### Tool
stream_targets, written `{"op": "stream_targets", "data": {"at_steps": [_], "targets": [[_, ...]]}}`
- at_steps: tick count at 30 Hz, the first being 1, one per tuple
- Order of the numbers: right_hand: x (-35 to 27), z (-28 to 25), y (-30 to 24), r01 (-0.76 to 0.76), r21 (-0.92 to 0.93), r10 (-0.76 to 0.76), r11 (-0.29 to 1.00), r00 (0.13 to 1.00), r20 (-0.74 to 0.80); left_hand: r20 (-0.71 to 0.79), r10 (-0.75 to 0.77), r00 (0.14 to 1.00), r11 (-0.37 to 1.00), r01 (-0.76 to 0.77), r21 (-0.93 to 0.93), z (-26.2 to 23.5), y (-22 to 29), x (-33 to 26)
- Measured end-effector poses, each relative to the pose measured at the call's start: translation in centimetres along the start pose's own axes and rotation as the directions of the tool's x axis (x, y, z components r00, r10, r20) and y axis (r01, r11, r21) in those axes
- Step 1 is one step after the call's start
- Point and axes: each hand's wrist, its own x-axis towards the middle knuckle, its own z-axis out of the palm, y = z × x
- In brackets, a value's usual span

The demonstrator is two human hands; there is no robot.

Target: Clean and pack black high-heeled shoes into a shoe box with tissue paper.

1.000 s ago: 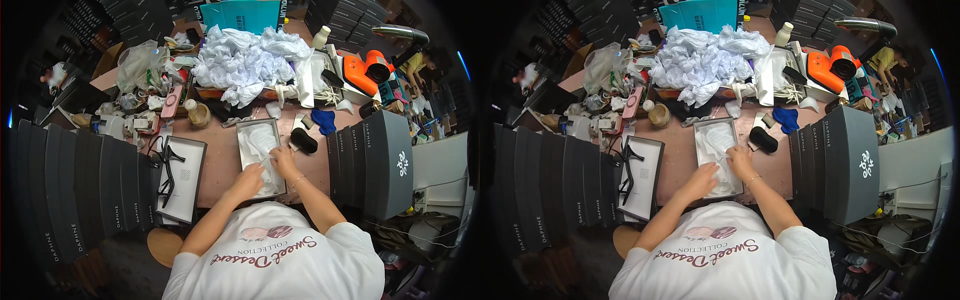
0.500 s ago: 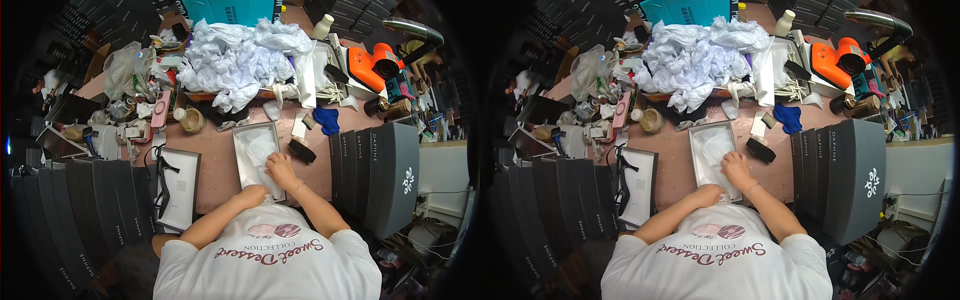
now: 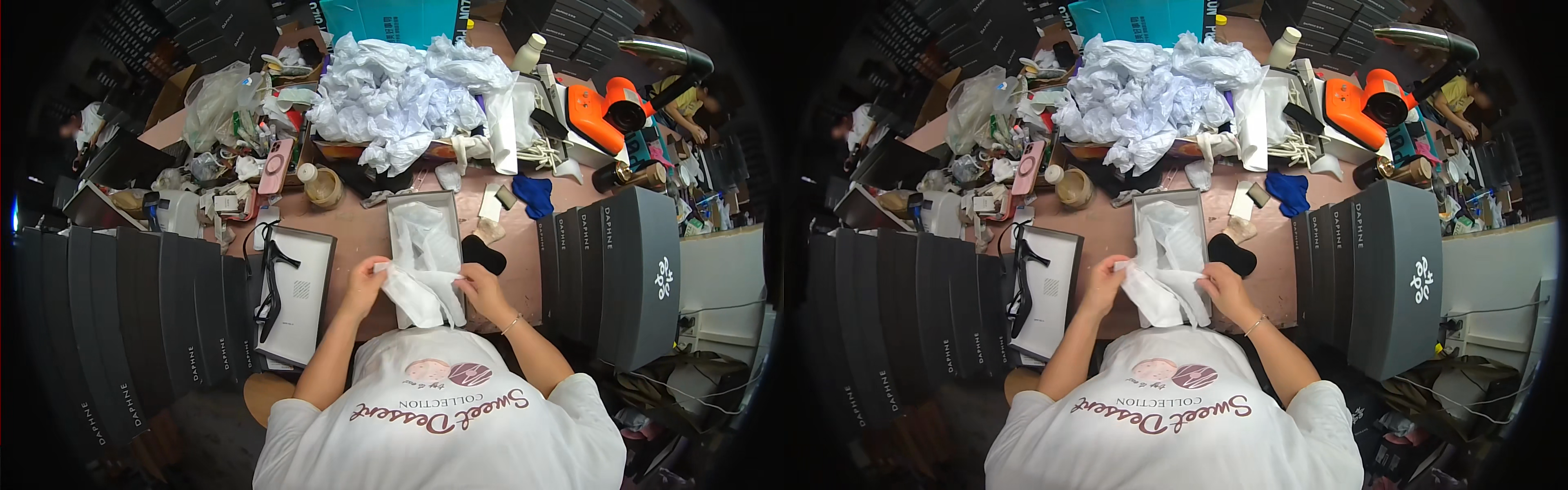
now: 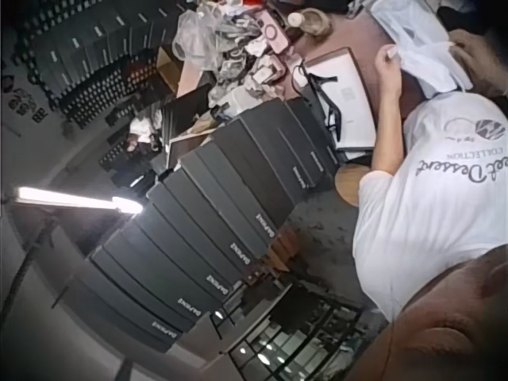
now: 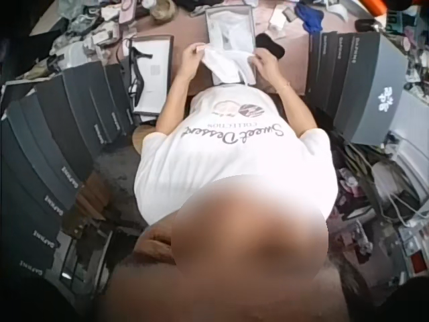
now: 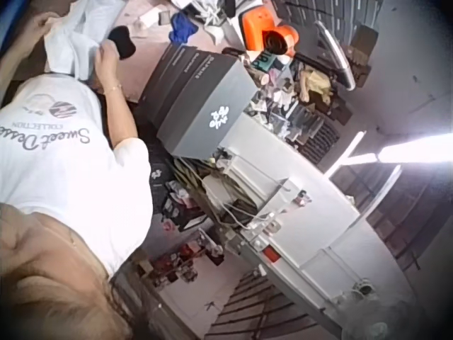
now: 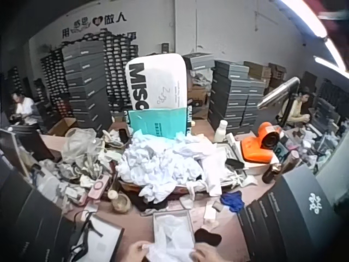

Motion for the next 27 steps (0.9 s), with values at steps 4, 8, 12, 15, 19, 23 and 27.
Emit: {"op": "stream_targets", "data": {"at_steps": [4,8,12,15,19,23,27], "targets": [[-1.7,-0.6,4.0,-0.177,0.838,0.667,0.516,0.696,-0.264,-0.403,0.14,0.905,0.989,-0.149,0.01,-2.8,3.2,-1.8],[-8.0,-4.8,1.3,-0.788,0.372,0.466,0.49,0.598,0.652,-0.294,0.501,0.814,0.796,-0.299,0.527,-2.8,6.3,-4.2],[-4.6,-2.9,-9.8,-0.602,0.506,0.164,0.618,0.728,0.666,-0.012,0.376,0.927,0.359,-0.133,0.924,-5.2,4.4,-4.2],[0.0,4.3,-8.5,-0.008,0.127,-0.017,0.992,0.98,0.197,-0.108,0.476,0.873,0.428,-0.123,0.895,-4.9,7.2,-4.9],[1.9,9.8,-10.0,0.047,0.256,-0.189,0.966,0.802,0.566,-0.17,0.661,0.731,0.495,-0.256,0.83,-2.1,15.4,-9.0],[1.3,9.6,-13.5,0.117,0.21,-0.24,0.971,0.433,0.869,-0.066,0.894,0.443,0.28,-0.439,0.854,0.4,17.2,-10.3],[2.0,-0.3,-14.4,0.087,0.171,-0.148,0.981,0.914,0.379,-0.228,0.88,0.416,0.425,-0.478,0.769,0.2,17.0,-9.7]]}}
